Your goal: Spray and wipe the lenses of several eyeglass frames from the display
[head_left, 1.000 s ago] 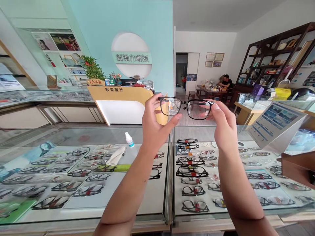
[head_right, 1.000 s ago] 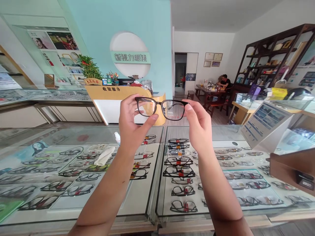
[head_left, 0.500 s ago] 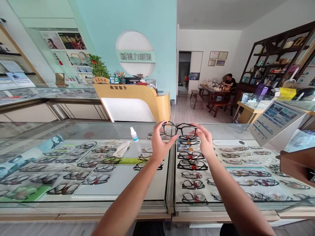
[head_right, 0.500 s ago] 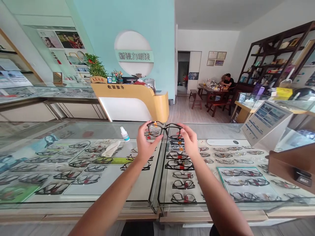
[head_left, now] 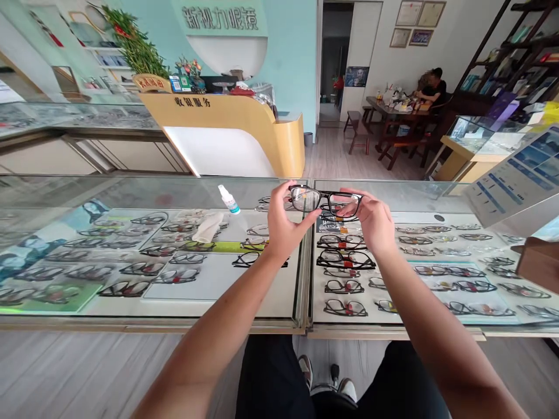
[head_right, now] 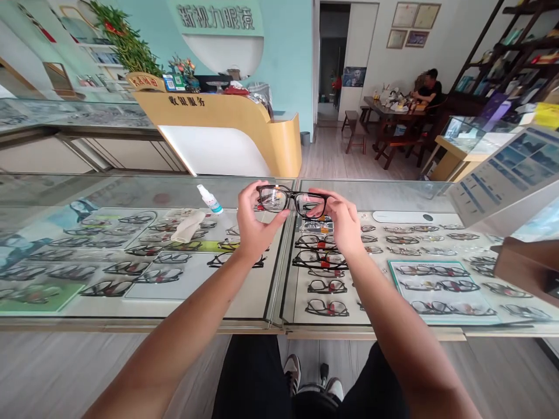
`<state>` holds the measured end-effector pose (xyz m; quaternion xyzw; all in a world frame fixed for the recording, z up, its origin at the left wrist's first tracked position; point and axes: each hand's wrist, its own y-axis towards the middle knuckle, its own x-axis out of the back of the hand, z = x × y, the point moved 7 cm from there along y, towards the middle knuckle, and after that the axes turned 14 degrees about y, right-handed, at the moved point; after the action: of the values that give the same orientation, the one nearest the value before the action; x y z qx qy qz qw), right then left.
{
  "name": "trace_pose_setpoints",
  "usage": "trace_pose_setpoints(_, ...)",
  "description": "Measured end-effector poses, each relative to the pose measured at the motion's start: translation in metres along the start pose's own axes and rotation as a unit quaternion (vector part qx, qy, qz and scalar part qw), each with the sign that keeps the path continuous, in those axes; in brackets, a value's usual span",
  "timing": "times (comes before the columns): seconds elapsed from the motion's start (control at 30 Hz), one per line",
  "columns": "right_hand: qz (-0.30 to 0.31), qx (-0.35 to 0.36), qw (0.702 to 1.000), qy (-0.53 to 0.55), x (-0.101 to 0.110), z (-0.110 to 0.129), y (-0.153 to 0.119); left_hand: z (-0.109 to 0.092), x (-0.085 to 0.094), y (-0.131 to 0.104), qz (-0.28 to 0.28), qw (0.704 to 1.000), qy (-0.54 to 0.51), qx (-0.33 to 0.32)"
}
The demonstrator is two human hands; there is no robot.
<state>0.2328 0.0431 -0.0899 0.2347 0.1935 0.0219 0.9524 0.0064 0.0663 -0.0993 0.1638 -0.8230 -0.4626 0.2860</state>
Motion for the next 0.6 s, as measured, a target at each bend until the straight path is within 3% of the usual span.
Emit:
trace_pose_setpoints(0.1, -0.004, -0.010, 1.000, -0.002, 0.003, -0.002, 0.002, -0.001, -0.002, 0.001, 0.007, 1.000, -0.025, 0.006)
trace_pose_setpoints(0.2, 0.002, 0.027, 0.999, -0.018, 0.006, 0.007, 0.003, -0.003, -0.001, 0.003, 0.017, 1.000, -0.025, -0.004)
trace_pose_setpoints(0.43, 0.071, 0.142, 0.961, -0.228, -0.007, 0.030, -0.002, -0.024, 0.000, 0.006, 0.047, 0.989, 0.047, -0.130)
trace_pose_setpoints(0.6, 0.110, 0.154, 0.946, -0.262, -0.014, 0.023, -0.002, -0.028, -0.003, 0.004, 0.076, 0.983, 0.079, -0.145)
